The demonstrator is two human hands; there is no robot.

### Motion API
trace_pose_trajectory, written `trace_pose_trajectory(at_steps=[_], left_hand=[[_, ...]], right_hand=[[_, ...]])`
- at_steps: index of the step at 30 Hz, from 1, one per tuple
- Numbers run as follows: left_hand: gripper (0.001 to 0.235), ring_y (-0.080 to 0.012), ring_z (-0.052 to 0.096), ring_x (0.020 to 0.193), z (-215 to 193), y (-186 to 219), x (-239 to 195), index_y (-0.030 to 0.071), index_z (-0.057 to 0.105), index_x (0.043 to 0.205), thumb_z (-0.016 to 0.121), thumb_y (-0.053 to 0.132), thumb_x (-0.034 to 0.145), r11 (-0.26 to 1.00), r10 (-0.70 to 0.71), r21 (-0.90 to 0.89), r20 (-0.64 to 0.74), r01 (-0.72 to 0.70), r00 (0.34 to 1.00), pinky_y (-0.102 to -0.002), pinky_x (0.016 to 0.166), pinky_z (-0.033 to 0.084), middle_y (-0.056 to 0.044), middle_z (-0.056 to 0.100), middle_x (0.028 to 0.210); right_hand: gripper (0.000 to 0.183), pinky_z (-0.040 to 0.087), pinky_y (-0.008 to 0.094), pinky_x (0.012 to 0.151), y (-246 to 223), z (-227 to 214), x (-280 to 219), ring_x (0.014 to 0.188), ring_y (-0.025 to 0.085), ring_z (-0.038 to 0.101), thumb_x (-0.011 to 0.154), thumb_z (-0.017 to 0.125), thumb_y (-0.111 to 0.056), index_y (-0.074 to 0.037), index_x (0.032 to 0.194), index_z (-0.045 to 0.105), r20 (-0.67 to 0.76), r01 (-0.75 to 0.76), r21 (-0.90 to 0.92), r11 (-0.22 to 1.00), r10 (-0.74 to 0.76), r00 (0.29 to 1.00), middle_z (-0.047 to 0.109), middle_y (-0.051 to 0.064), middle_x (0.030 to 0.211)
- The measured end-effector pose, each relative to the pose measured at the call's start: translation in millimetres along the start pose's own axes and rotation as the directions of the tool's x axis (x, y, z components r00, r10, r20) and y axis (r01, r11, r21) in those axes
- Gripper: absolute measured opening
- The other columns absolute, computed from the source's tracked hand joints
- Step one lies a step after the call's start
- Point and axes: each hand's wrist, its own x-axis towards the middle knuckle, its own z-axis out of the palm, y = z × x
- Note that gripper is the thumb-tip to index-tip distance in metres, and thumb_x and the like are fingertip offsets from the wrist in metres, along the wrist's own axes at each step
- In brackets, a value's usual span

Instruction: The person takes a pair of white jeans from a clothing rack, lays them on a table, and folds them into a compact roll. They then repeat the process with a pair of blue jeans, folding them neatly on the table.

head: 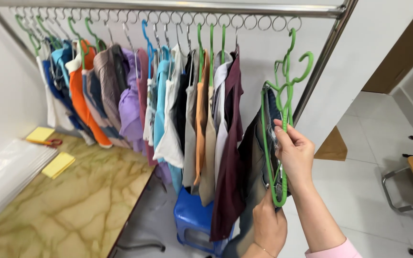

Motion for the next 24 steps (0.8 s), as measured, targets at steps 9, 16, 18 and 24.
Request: trace_pose_trajectory(at_steps=[9, 16, 18, 24], left_hand=[[0.044, -0.0580, 0.056, 0.113, 54.3, -42.3, -116.3, -0.007, 0.065, 0.124, 0.054, 0.009, 0.085, 0.973, 0.078, 0.219, -0.054, -0.065, 0.995, -0.059, 0.096, 0.048, -0.035, 0.063, 0.129], [0.017, -0.0566, 0.056, 0.074, 67.3, -74.1, -160.4, -0.001, 0.062, 0.096, 0.058, 0.014, 0.090, 0.891, 0.000, 0.454, 0.054, -0.024, 0.999, -0.067, 0.067, 0.042, -0.030, 0.063, 0.085], [0.022, -0.0550, 0.055, 0.075, 62.4, -71.1, -155.2, 0.002, 0.061, 0.105, 0.054, 0.020, 0.096, 0.890, 0.023, 0.453, 0.066, -0.050, 0.998, -0.066, 0.067, 0.041, -0.029, 0.062, 0.087], [0.029, -0.0458, 0.073, 0.091, 7.1, -58.6, -120.5, 0.009, 0.070, 0.121, 0.058, 0.027, 0.102, 0.952, -0.249, 0.153, -0.118, 0.265, 0.961, -0.055, 0.077, 0.053, -0.019, 0.080, 0.102]], right_hand=[[0.024, 0.033, 0.028, 0.044, 72.0, -55.0, -58.4, 0.045, 0.009, 0.043, 0.108, 0.062, -0.027, -0.015, 0.088, 0.056, 0.106, 0.069, -0.219, 0.973, -0.047, 0.993, 0.051, -0.002, 0.056], [0.034, 0.030, 0.029, 0.048, 46.1, -76.8, -107.6, 0.047, 0.013, 0.036, 0.105, 0.063, -0.025, -0.013, 0.077, 0.048, 0.261, -0.101, -0.219, 0.970, 0.158, 0.952, 0.039, 0.000, 0.053], [0.032, 0.030, 0.028, 0.056, 18.8, -81.6, -131.1, 0.057, 0.010, 0.036, 0.103, 0.066, -0.026, -0.017, 0.076, 0.051, 0.301, -0.118, -0.247, 0.962, 0.192, 0.934, 0.037, -0.005, 0.063], [0.025, 0.027, 0.030, 0.043, -68.2, -102.3, -152.5, 0.046, 0.015, 0.035, 0.106, 0.064, -0.022, -0.008, 0.097, 0.082, 0.328, -0.104, -0.485, 0.868, 0.291, 0.899, 0.043, 0.003, 0.055]])
